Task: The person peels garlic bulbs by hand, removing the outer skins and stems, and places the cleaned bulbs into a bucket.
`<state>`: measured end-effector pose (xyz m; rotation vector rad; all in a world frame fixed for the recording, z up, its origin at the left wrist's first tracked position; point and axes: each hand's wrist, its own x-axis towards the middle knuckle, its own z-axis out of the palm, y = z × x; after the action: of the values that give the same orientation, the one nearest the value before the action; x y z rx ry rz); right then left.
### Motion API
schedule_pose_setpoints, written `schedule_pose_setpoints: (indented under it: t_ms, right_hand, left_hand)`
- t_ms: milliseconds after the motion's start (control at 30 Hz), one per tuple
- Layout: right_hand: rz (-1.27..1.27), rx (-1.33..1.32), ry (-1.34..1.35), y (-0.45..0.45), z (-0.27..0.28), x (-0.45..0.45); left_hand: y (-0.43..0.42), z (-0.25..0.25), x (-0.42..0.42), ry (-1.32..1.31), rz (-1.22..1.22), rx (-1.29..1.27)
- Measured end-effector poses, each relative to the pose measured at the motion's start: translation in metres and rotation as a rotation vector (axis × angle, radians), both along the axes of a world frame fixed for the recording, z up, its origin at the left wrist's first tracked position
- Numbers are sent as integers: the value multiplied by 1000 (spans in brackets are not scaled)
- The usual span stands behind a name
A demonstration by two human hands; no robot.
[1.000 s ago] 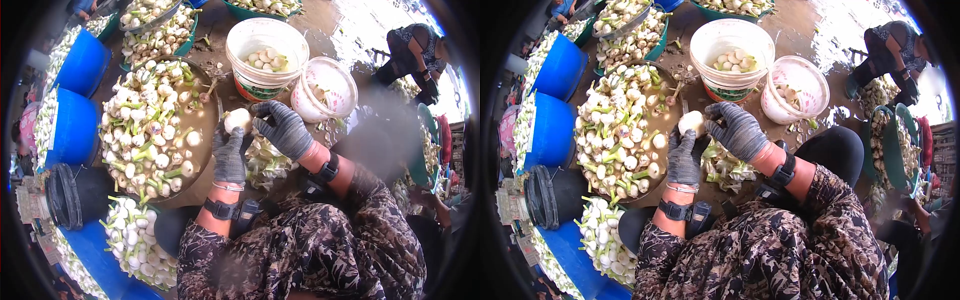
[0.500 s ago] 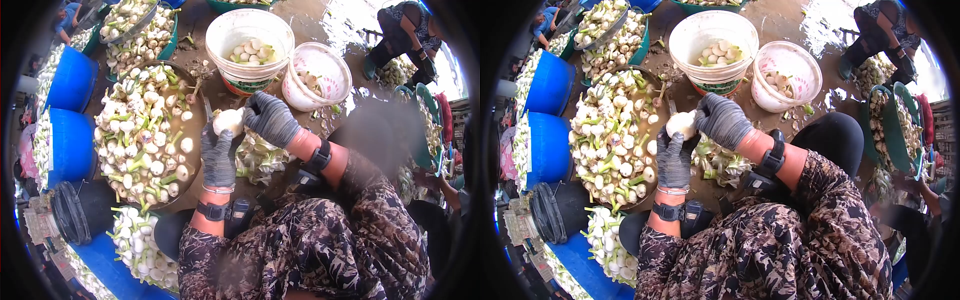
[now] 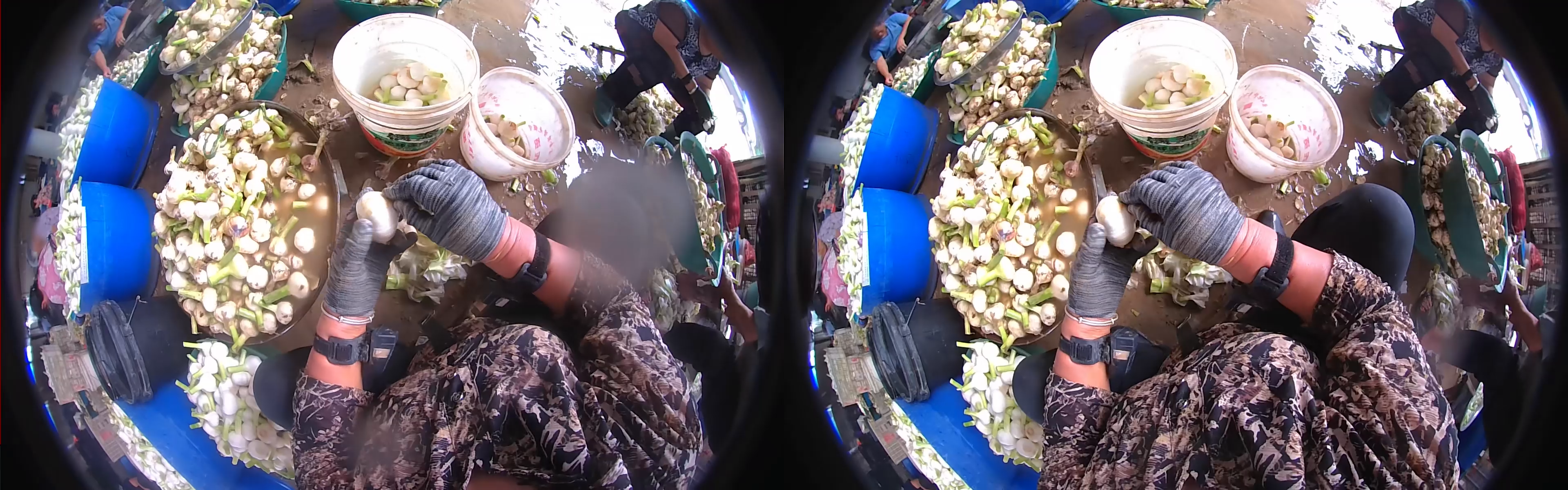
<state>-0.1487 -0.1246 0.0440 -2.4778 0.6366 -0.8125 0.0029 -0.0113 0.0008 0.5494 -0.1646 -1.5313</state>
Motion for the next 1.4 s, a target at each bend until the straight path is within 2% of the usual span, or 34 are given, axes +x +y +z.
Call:
schedule_pose_setpoints:
  t_ms: [67, 133, 200, 233, 300, 333, 400, 433, 567, 633, 667, 733, 767, 800, 867, 900, 933, 967, 1000, 1067, 1100, 1167, 1200, 1267, 1300, 1333, 1367, 1400]
  right_hand:
    - [-14, -20, 9, 5, 1, 1]
    - [-29, -38, 21, 7, 1, 1]
    - [-88, 127, 78, 9, 1, 0]
    - [-92, 130, 78, 10, -2, 1]
    - [-119, 357, 11, 7, -12, 1]
    - [-125, 359, 11, 3, -14, -1]
    - [-31, 777, 80, -5, -20, -5]
    - [-21, 849, 74, -5, -22, -6]
    - [-67, 655, -49, 6, -33, -3]
    - [-96, 211, -106, 12, -14, -2]
    - [-95, 210, -106, 11, -19, 0]
    - [-197, 370, -46, 5, -36, 3]
    - [-234, 480, 6, 1, -38, 3]
    - [-236, 478, 7, -2, -42, 3]
    - [-236, 789, 74, -7, -44, 5]
    - [-256, 614, 6, -2, -43, 7]
    - [-251, 614, 8, 4, -41, 6]
    - [-200, 425, -50, 10, -27, 6]
    - [-148, 235, -108, 14, -19, 7]
    - [-128, 238, -126, 12, -23, 7]
    - [-173, 380, -72, 4, -31, 6]
    - [-212, 641, 34, -6, -37, 3]
    - [-213, 639, 34, -8, -38, 2]
    - [-194, 645, 95, -12, -44, 1]
    - [-195, 645, 93, -16, -50, -1]
    - [-259, 556, 72, -23, -56, -3]
    - [-328, 466, 51, -33, -64, -5]
    - [-332, 176, 251, -45, -68, -6]
  left_hand:
    - [1, 12, -6, -378, 10, 59]
    - [3, 14, -6, -472, -1, 99]
    - [4, 8, 2, -768, -114, 91]
    - [4, 8, 6, -768, -119, 92]
    - [4, 11, 11, -1008, -206, -15]
    - [4, 14, 10, -1007, -213, -16]
    - [5, 17, 8, -1148, -289, -156]
    - [6, 16, 6, -1238, -286, -170]
    - [5, 14, 6, -1270, -206, -222]
    - [3, 25, 2, -918, -254, -3]
    - [2, 22, 1, -918, -252, -4]
    - [2, 14, -3, -1454, -154, -156]
    - [1, 18, -6, -1568, -89, -260]
    - [2, 18, -8, -1567, -89, -262]
    - [5, 14, -9, -1534, 48, -255]
    - [6, 10, -8, -1535, 50, -254]
    - [6, 4, -7, -1346, 23, -138]
    - [5, 1, -5, -1154, -1, -27]
    - [-4, 12, -5, -1254, -165, 118]
    - [-1, 16, -11, -1248, -154, 181]
    - [0, 12, -10, -1247, -159, 179]
    - [-1, 3, -6, -1587, 13, -121]
    - [-1, 2, -5, -1587, 14, -123]
    - [-3, 4, -3, -1377, -31, -233]
    - [-1, 8, -3, -1409, -37, -210]
    - [1, 13, -3, -1409, -43, -214]
    - [4, 19, -2, -1280, -135, -160]
    - [7, 24, -2, -1149, -224, -107]
